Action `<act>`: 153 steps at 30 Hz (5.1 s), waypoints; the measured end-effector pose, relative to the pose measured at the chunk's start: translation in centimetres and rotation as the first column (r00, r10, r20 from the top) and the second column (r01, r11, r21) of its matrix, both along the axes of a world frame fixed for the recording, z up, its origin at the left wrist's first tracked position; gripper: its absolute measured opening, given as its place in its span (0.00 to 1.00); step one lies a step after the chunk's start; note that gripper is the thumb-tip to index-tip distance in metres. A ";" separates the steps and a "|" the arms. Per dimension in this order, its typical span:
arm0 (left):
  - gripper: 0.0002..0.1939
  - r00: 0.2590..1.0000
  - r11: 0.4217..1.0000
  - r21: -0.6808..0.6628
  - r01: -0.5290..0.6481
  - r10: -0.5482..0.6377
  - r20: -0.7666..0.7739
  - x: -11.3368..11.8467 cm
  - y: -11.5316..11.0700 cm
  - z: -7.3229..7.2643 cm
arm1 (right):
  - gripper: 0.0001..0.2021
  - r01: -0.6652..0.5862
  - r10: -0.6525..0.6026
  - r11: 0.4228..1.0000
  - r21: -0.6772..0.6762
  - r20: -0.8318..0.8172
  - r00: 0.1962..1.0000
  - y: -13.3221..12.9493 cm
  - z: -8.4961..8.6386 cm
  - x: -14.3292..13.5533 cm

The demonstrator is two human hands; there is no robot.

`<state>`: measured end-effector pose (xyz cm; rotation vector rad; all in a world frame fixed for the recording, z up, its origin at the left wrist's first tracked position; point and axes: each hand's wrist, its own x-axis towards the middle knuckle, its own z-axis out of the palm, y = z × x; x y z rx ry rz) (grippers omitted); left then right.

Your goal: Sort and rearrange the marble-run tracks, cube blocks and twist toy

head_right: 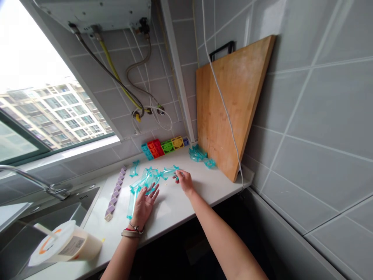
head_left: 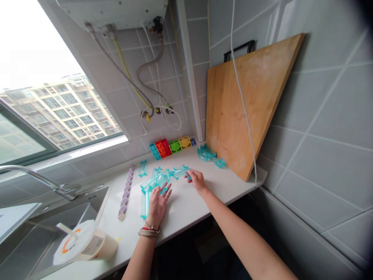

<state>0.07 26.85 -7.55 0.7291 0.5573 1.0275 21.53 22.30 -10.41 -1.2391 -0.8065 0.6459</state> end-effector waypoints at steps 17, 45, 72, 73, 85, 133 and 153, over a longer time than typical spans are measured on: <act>0.15 0.998 0.995 0.090 0.037 -0.033 -0.049 0.0 -0.5 0.2 | 0.19 -0.212 0.227 0.974 0.083 -0.285 0.931 -1.4 1.3 0.2; 0.18 0.974 0.980 0.167 0.109 -0.071 -0.215 0.3 -1.5 0.1 | 0.22 -0.426 0.425 0.904 0.025 0.043 0.904 -0.9 0.4 -0.7; 0.15 0.934 0.950 0.283 0.128 -0.020 -0.357 0.6 -1.4 -0.8 | 0.22 -0.412 0.410 0.911 0.025 0.043 0.911 -0.7 -0.2 -0.6; 0.15 0.931 0.948 0.292 0.130 -0.016 -0.364 0.6 -1.4 -0.9 | 0.23 -0.409 0.408 0.912 0.023 0.035 0.912 -0.6 -0.3 -0.6; 0.18 0.887 0.908 0.372 0.193 0.000 -0.461 0.9 -1.6 -0.9 | 0.25 -0.394 0.395 0.919 0.009 -0.036 0.918 -0.6 -0.2 -0.6; 0.16 0.806 0.800 0.528 0.285 0.098 -0.584 2.2 -2.7 -0.2 | 0.11 -0.011 0.028 0.999 -0.049 0.354 0.935 -2.6 2.1 2.7; 0.09 0.727 0.443 0.677 0.588 0.077 -0.683 7.7 -1.4 0.4 | 0.13 0.453 0.159 0.864 -0.217 0.974 0.163 2.4 3.8 9.4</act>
